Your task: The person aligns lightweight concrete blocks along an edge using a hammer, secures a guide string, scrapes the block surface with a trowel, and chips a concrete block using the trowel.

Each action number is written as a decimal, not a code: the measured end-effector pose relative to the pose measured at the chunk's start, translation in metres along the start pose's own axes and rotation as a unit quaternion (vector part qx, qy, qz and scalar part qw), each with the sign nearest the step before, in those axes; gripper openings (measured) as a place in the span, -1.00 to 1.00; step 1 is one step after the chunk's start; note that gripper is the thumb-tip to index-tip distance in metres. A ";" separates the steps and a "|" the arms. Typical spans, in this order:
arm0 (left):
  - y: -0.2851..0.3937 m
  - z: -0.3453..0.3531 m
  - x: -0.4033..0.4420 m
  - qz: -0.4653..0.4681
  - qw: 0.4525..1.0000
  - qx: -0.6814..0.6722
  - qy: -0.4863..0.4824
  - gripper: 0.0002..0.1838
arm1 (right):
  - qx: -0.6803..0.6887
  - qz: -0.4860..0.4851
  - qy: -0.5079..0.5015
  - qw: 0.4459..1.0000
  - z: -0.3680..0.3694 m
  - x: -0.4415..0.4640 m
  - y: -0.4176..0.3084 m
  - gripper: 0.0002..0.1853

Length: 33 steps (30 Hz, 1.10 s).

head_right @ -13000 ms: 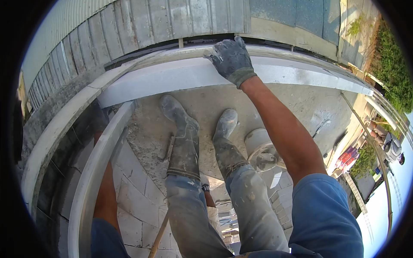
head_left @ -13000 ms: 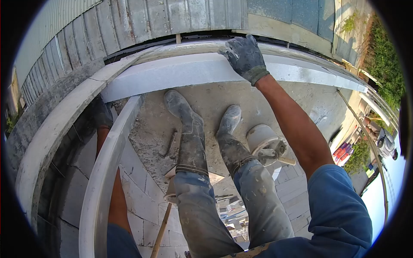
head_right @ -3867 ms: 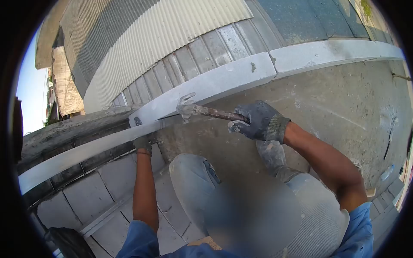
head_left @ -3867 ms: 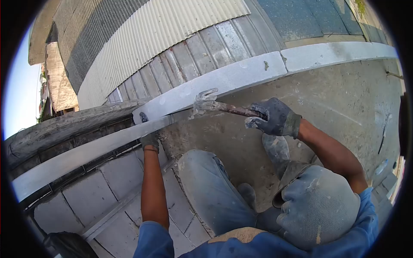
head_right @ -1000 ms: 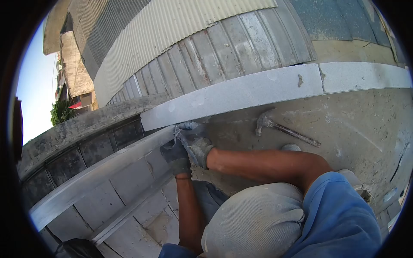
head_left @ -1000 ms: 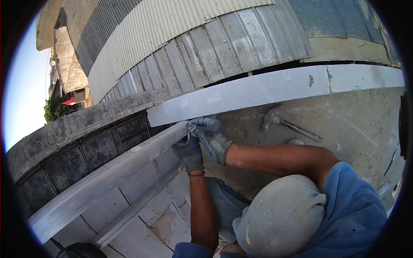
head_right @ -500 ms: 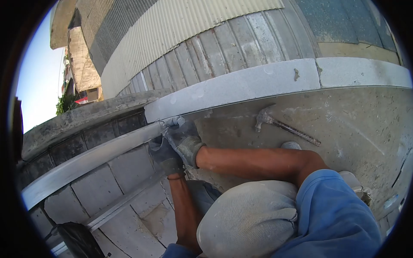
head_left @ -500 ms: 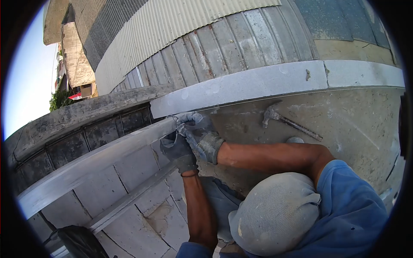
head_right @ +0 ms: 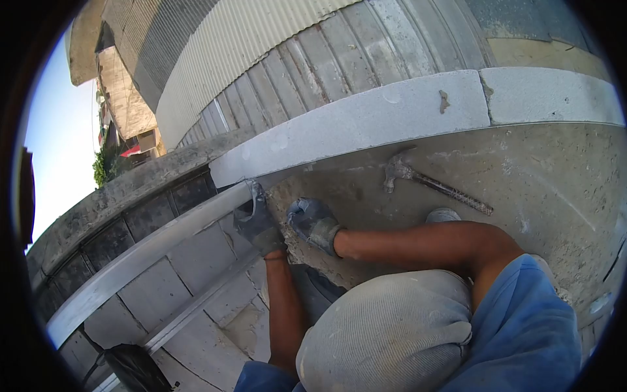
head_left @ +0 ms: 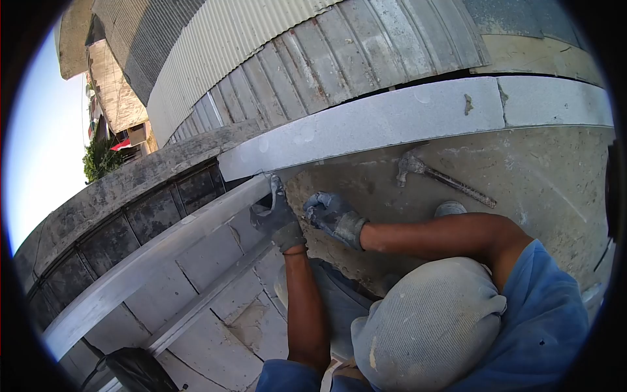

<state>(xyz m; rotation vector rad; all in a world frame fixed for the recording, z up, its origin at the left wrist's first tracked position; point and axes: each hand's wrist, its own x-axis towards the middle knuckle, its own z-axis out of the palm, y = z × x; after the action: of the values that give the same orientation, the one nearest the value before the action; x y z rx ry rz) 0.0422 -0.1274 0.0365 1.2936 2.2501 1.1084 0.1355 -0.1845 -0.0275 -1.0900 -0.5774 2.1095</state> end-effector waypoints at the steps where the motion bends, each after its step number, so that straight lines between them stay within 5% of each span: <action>1: -0.001 0.002 -0.001 0.026 0.999 0.030 0.026 -0.62 | 0.000 0.002 -0.002 1.000 -0.002 -0.001 -0.006 -0.84; 9: 0.000 -0.006 0.003 0.071 0.991 0.111 -0.005 -0.61 | -0.022 -0.094 0.118 0.988 0.002 0.021 -0.011 -0.84; 15: 0.015 -0.015 0.002 -0.006 0.995 0.071 -0.072 -0.66 | -0.013 -0.155 0.138 0.978 0.007 0.026 -0.029 -0.85; 21: 0.002 -0.028 0.012 -0.016 0.991 0.061 -0.117 -0.69 | 0.137 -0.087 0.103 0.981 0.013 0.034 -0.045 -0.83; 24: 0.004 -0.028 0.014 -0.026 0.982 0.130 -0.134 -0.70 | 0.099 -0.089 0.105 0.986 0.012 0.036 -0.046 -0.83; 29: 0.001 -0.020 0.011 -0.074 0.986 -0.046 -0.140 -0.70 | 0.121 -0.065 0.064 0.989 0.005 0.030 -0.047 -0.78; 33: 0.004 -0.019 0.011 -0.108 0.981 -0.056 -0.152 -0.70 | 0.141 -0.051 0.056 0.987 0.004 0.030 -0.046 -0.72</action>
<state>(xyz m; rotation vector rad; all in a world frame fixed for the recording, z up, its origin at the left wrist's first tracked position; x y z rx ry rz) 0.0267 -0.1257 0.0532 1.0617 2.0149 0.8793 0.1369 -0.1314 -0.0119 -0.9888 -0.2645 1.9565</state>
